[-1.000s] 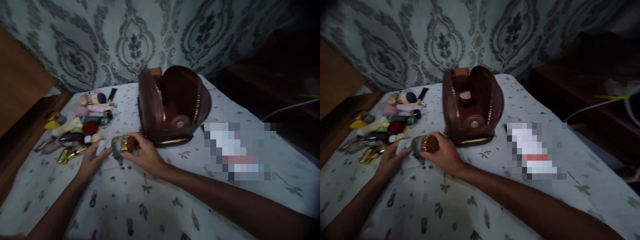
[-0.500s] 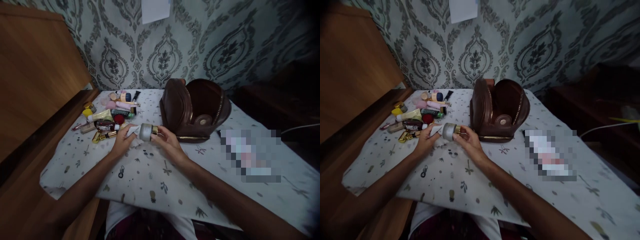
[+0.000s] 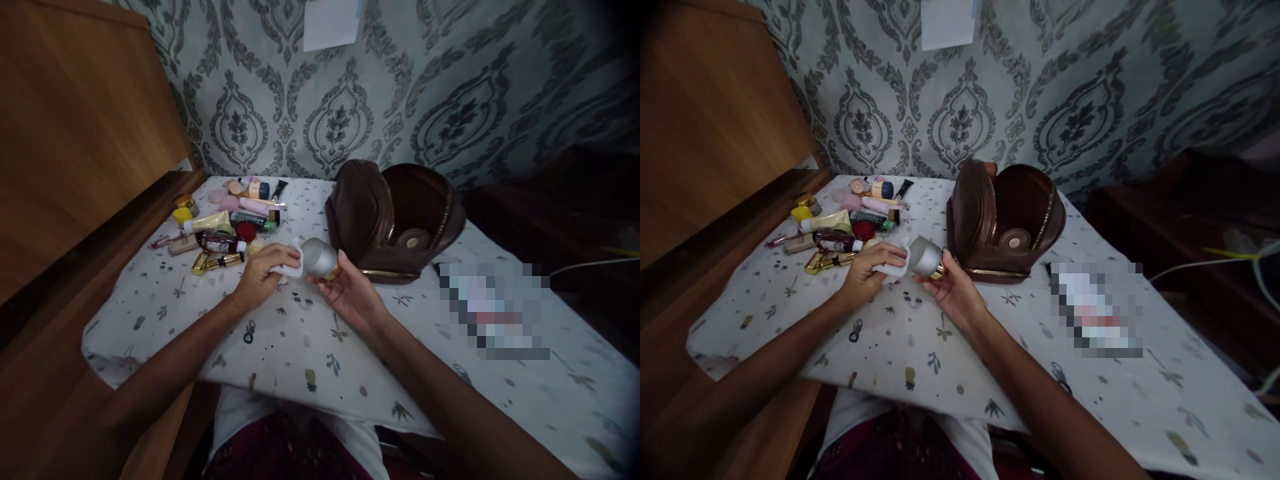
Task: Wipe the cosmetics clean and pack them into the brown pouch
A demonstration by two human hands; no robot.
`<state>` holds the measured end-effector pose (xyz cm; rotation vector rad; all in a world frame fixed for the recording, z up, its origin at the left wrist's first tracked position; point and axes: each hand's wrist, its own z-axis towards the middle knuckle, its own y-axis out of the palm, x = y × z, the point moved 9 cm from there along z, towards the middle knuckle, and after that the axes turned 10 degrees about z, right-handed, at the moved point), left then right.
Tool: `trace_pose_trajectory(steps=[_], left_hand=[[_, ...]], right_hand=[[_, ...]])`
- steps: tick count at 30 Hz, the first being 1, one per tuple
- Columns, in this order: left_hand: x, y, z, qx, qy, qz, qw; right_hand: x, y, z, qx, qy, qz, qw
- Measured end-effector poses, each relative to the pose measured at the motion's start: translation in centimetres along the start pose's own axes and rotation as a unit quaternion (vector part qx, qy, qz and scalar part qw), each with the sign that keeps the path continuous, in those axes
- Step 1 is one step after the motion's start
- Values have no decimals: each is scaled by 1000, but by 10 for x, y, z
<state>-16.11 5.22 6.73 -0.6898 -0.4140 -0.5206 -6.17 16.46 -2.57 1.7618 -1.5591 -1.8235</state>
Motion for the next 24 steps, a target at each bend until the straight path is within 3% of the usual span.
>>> trace_pose_trajectory(steps=[9, 14, 19, 24], left_hand=[[10, -1, -1, -10, 19, 11, 1000], [6, 8, -1, -54, 1, 16, 998], [-22, 12, -4, -69, -148, -40, 986], [-45, 21, -15, -62, -301, -141, 941]], right_hand=[[-2, 9, -1, -42, -43, -63, 996], [-4, 20, -8, -73, -69, -124, 987], [-4, 28, -14, -95, -80, -126, 984], [-16, 27, -15, -96, -147, -166, 970]])
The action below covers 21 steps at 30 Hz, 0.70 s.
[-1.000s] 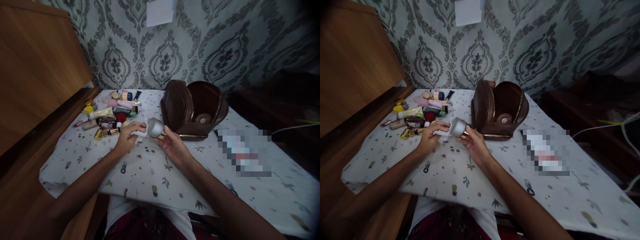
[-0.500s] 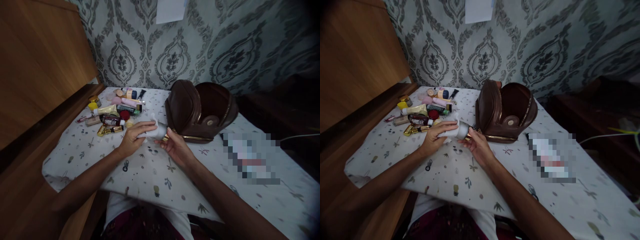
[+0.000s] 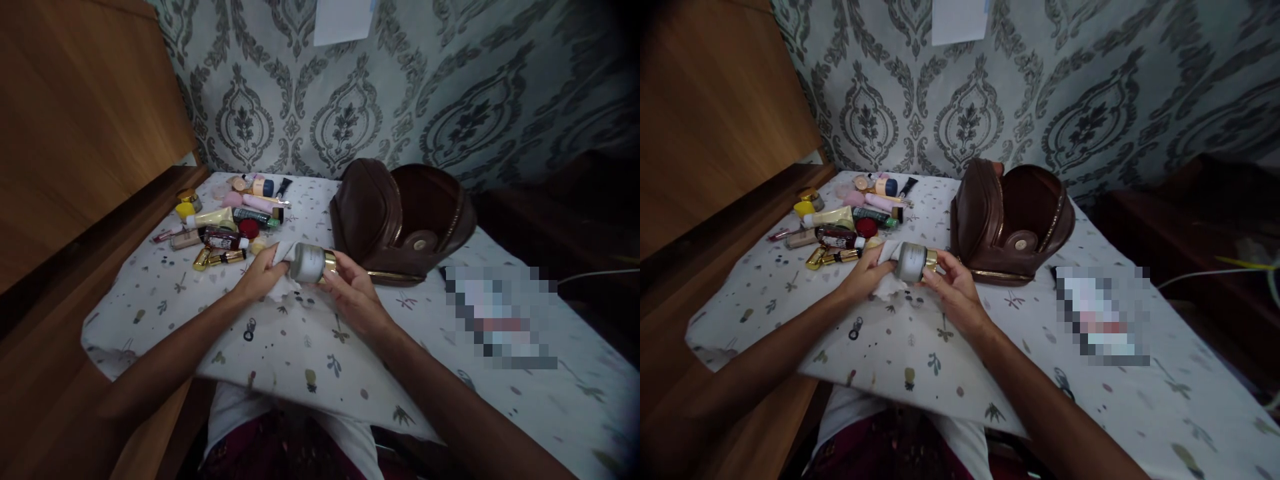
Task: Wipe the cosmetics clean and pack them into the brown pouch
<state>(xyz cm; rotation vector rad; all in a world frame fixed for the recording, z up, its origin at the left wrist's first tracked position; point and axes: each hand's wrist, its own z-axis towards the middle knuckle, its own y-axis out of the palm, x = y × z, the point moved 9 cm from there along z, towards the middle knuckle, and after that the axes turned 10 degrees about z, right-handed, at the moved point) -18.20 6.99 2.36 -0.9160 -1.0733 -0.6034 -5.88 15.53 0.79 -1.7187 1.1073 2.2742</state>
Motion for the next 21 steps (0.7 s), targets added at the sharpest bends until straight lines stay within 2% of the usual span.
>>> trace_pose_trajectory(steps=[5, 10, 13, 16, 19, 21], left_hand=[[-20, 20, -8, -42, -157, -150, 975], [-32, 29, -14, -50, -240, -238, 940], [-35, 31, -15, -55, -260, -267, 926], [-30, 34, -17, -80, -251, -271, 926], [-23, 27, -17, -54, -236, -250, 938], [-19, 19, -15, -19, -224, -240, 944]], right_hand=[[-12, -4, 0, -1, -93, -100, 991], [-24, -6, -6, 18, -189, -228, 955], [-37, -4, -12, 38, -271, -319, 907], [-48, 2, -19, 32, -334, -398, 854], [-52, 6, -22, 33, -353, -459, 815], [-50, 8, -22, 23, -346, -482, 805]])
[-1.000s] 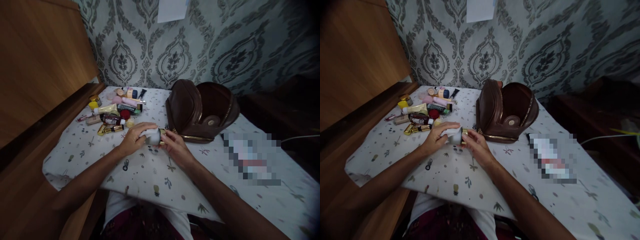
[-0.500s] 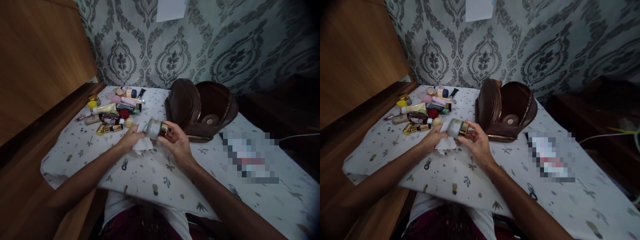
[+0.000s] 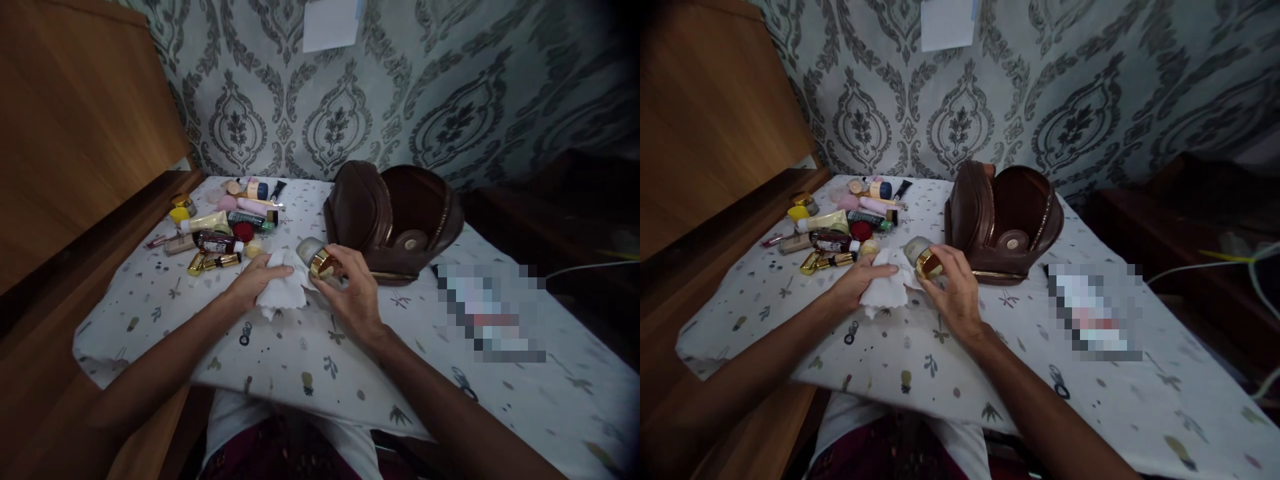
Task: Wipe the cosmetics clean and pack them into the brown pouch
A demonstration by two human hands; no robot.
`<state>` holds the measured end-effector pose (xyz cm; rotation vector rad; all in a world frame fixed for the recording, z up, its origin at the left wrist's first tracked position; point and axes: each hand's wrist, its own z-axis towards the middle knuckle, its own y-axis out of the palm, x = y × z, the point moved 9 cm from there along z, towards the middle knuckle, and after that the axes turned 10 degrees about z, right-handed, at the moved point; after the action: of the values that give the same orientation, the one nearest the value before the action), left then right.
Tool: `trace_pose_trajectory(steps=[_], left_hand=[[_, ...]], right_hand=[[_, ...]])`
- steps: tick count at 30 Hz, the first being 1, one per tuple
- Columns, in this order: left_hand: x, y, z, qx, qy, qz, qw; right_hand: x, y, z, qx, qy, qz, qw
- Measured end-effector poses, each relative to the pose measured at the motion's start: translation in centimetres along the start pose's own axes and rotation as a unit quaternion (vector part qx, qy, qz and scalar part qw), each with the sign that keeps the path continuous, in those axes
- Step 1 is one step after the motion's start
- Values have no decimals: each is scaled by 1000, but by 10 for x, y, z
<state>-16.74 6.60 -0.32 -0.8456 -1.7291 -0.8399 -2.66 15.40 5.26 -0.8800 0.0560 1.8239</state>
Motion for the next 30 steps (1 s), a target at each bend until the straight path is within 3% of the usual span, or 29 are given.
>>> trace_pose_trajectory(steps=[6, 10, 13, 16, 20, 23, 26, 30], left_hand=[[18, -19, 1, 77, 46, -16, 996], [19, -32, 1, 125, 50, 32, 990], [10, -26, 4, 93, 25, 71, 993], [0, -18, 7, 71, -5, 109, 992], [-8, -17, 9, 84, -30, 160, 983], [-12, -16, 11, 79, -33, 174, 981], [-15, -20, 13, 82, -42, 175, 980], [-14, -21, 13, 81, -57, 194, 976]], right_hand=[[-8, 23, -6, -113, -12, 85, 990], [-14, 26, -4, -157, 46, 213, 963], [-20, 8, 10, -130, 102, 283, 945], [-26, -33, 43, -59, 105, 280, 952], [-17, -109, 105, 76, 69, 183, 978], [-4, -148, 146, 104, 35, -19, 994], [19, -144, 168, -21, 74, -216, 973], [52, -111, 160, -236, 158, -324, 902]])
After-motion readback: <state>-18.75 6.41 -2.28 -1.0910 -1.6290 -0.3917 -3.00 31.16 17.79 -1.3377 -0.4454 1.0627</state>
